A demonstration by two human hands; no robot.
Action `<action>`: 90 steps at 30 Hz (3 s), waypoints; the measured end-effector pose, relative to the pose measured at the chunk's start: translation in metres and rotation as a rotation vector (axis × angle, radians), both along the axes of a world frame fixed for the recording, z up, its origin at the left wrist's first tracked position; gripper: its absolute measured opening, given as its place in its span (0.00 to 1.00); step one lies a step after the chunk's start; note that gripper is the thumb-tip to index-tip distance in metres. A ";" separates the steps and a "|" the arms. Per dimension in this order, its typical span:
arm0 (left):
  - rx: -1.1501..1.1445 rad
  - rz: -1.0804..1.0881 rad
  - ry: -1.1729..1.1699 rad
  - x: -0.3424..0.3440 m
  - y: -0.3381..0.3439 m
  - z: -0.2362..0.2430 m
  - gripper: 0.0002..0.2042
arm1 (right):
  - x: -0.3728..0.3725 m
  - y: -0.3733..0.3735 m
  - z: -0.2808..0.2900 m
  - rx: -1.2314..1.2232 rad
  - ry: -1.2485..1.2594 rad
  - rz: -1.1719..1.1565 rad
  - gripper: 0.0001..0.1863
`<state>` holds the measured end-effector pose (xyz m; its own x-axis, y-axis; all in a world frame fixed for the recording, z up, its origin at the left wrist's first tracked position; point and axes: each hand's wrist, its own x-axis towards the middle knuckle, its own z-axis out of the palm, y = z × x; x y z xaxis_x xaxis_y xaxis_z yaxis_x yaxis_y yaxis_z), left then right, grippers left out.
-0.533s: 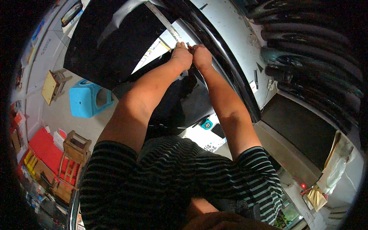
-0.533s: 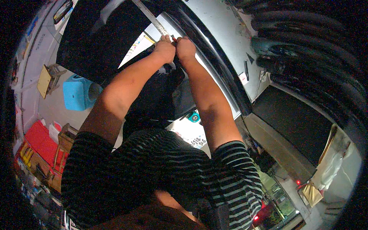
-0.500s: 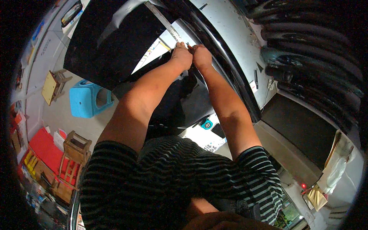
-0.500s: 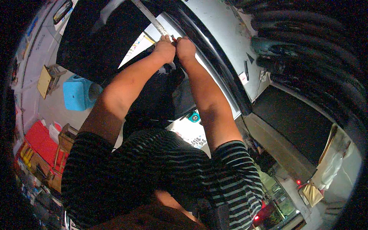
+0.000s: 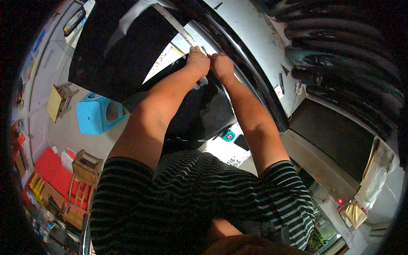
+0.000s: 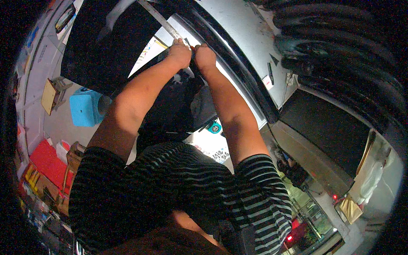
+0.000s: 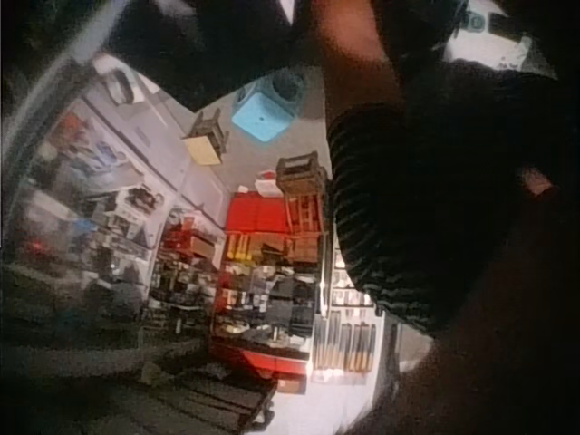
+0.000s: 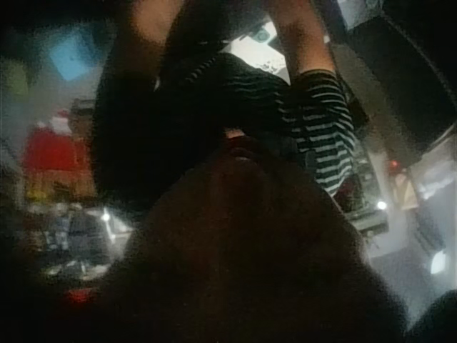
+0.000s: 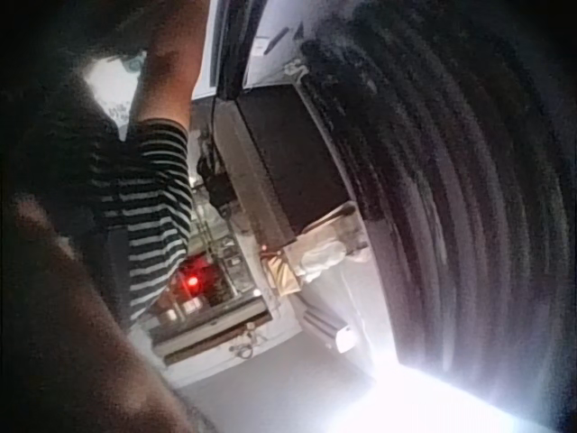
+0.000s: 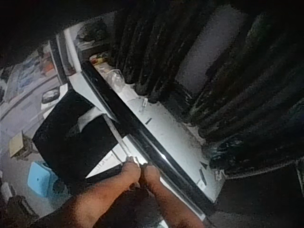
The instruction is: The person measures a black sheet with a ruler, marks it with a pen, and cuts it with scissors. The person then folds and trims the cut piece on a workbench.
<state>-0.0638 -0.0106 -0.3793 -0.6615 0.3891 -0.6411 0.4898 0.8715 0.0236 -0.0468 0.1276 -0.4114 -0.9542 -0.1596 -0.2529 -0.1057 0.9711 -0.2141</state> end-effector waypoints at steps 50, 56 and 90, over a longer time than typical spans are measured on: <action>0.492 0.535 0.384 0.056 -0.105 -0.032 0.35 | 0.260 0.123 0.060 -0.360 0.289 -0.460 0.08; 0.492 0.579 0.046 0.034 -0.123 -0.040 0.30 | 0.288 0.117 0.070 -0.382 0.234 -0.599 0.10; 1.169 0.354 0.096 0.108 -0.101 0.365 0.19 | 0.324 0.112 0.106 -1.172 0.328 -1.117 0.22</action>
